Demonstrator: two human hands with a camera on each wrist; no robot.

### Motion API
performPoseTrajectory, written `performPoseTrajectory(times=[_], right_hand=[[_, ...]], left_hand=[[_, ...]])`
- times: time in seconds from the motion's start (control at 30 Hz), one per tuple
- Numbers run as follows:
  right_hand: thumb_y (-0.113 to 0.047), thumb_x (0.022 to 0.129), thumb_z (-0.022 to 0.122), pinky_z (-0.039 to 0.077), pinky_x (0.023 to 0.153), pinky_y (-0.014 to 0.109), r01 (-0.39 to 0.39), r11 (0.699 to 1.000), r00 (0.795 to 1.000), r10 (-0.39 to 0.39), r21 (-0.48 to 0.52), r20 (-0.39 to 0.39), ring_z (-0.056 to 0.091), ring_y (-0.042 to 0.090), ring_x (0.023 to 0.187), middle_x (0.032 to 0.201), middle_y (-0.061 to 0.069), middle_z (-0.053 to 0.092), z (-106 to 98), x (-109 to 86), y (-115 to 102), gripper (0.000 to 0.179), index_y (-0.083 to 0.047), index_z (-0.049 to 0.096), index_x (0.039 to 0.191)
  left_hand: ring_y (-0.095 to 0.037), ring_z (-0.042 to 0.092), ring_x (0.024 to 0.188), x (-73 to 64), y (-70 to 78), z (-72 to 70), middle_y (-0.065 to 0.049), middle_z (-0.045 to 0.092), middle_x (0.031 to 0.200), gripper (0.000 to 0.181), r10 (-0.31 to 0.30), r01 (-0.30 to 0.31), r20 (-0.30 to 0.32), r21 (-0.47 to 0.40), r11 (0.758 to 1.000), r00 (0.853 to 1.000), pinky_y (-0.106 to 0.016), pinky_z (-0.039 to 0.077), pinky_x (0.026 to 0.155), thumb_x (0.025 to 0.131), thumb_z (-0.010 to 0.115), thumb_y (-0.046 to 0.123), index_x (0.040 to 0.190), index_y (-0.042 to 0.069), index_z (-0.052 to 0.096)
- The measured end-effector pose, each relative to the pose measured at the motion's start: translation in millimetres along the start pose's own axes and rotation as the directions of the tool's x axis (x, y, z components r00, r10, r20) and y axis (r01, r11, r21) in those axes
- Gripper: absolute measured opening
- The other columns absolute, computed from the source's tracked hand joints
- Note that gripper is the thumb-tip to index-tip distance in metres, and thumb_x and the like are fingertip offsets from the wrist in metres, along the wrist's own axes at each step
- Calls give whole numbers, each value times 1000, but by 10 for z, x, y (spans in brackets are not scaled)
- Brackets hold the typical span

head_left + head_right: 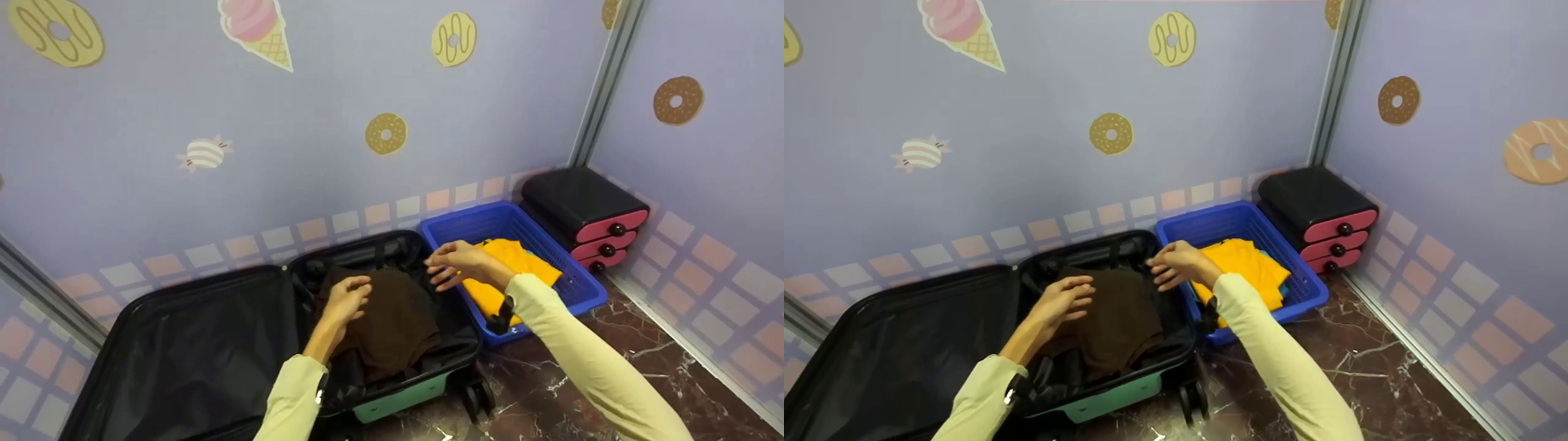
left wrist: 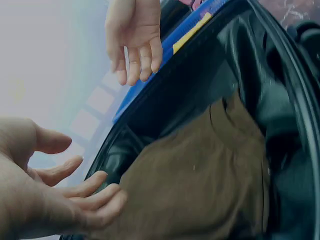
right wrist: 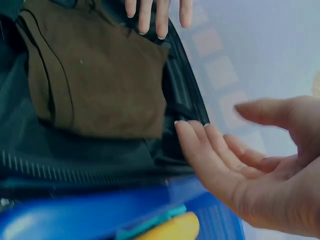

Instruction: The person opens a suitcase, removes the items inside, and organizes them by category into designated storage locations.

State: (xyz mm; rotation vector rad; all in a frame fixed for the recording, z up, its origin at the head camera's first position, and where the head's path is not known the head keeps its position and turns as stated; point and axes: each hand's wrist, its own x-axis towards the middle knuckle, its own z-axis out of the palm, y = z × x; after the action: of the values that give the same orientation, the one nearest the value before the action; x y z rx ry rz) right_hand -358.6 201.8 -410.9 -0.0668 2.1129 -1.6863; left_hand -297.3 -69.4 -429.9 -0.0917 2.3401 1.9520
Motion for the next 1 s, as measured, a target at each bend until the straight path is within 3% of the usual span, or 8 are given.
performPoseTrajectory(times=[0.17, 0.3, 0.43, 0.57, 0.67, 0.73, 0.9, 1.0], right_hand=[[-29, 102, 70, 61, 95, 50, -4, 999, 999, 5, -40, 34, 63, 49, 124, 138, 34, 57, 171, 63, 19, 53, 5, 49, 139], [-31, 100, 72, 60, 98, 49, -47, 991, 999, 47, -124, -3, 62, 47, 126, 139, 33, 57, 307, 125, 38, 57, 4, 50, 139], [-27, 98, 74, 59, 99, 50, -90, 977, 995, 79, -194, -60, 64, 42, 119, 136, 27, 60, 446, 218, 68, 50, 2, 56, 133], [-21, 95, 76, 57, 100, 57, -114, 965, 990, 90, -236, -111, 60, 45, 121, 128, 22, 60, 603, 282, 130, 36, -1, 59, 119], [-21, 92, 78, 58, 98, 59, -126, 948, 989, 95, -294, -117, 58, 49, 122, 121, 19, 57, 759, 334, 167, 34, -4, 53, 108], [-21, 92, 78, 59, 95, 58, -125, 928, 990, 92, -351, -107, 61, 47, 117, 116, 16, 57, 854, 374, 173, 33, -6, 51, 103], [-16, 94, 77, 64, 85, 50, -133, 882, 986, 71, -452, -152, 67, 35, 93, 101, 12, 58, 923, 427, 170, 25, -3, 56, 100], [-9, 94, 77, 65, 79, 45, -139, 896, 980, 62, -421, -191, 70, 32, 84, 104, 16, 63, 889, 442, 194, 28, 5, 60, 111]], left_hand=[[-36, 67, 115, -16, -68, -157, -22, 73, 120, 29, 59, -35, -187, 129, 991, 981, -47, 52, 102, 97, 64, 6, 124, -3, 70], [-40, 63, 122, -35, -118, -282, -25, 67, 130, 36, 26, 21, -214, 212, 977, 976, -50, 51, 104, 98, 64, 10, 132, -4, 65], [-48, 51, 137, -41, -172, -386, -31, 53, 148, 49, -13, 75, -190, 322, 944, 982, -56, 45, 112, 100, 62, 13, 143, -7, 54], [-54, 41, 143, -28, -247, -432, -37, 43, 154, 62, -66, 112, -125, 416, 902, 990, -59, 39, 118, 98, 63, 14, 149, -15, 42], [-58, 42, 140, -14, -296, -473, -41, 42, 152, 67, -153, 172, -79, 461, 871, 985, -65, 47, 109, 97, 64, 17, 148, -19, 39], [-59, 45, 136, 2, -314, -504, -42, 41, 151, 66, -225, 226, -58, 457, 860, 973, -68, 51, 102, 98, 64, 18, 147, -19, 39], [-61, 48, 133, 56, -358, -490, -41, 35, 153, 65, -340, 321, 5, 320, 891, 940, -64, 55, 98, 103, 59, 15, 152, -15, 30], [-59, 52, 131, 86, -393, -437, -39, 42, 146, 59, -346, 332, 11, 261, 907, 938, -59, 57, 98, 103, 59, 12, 149, -14, 33]])
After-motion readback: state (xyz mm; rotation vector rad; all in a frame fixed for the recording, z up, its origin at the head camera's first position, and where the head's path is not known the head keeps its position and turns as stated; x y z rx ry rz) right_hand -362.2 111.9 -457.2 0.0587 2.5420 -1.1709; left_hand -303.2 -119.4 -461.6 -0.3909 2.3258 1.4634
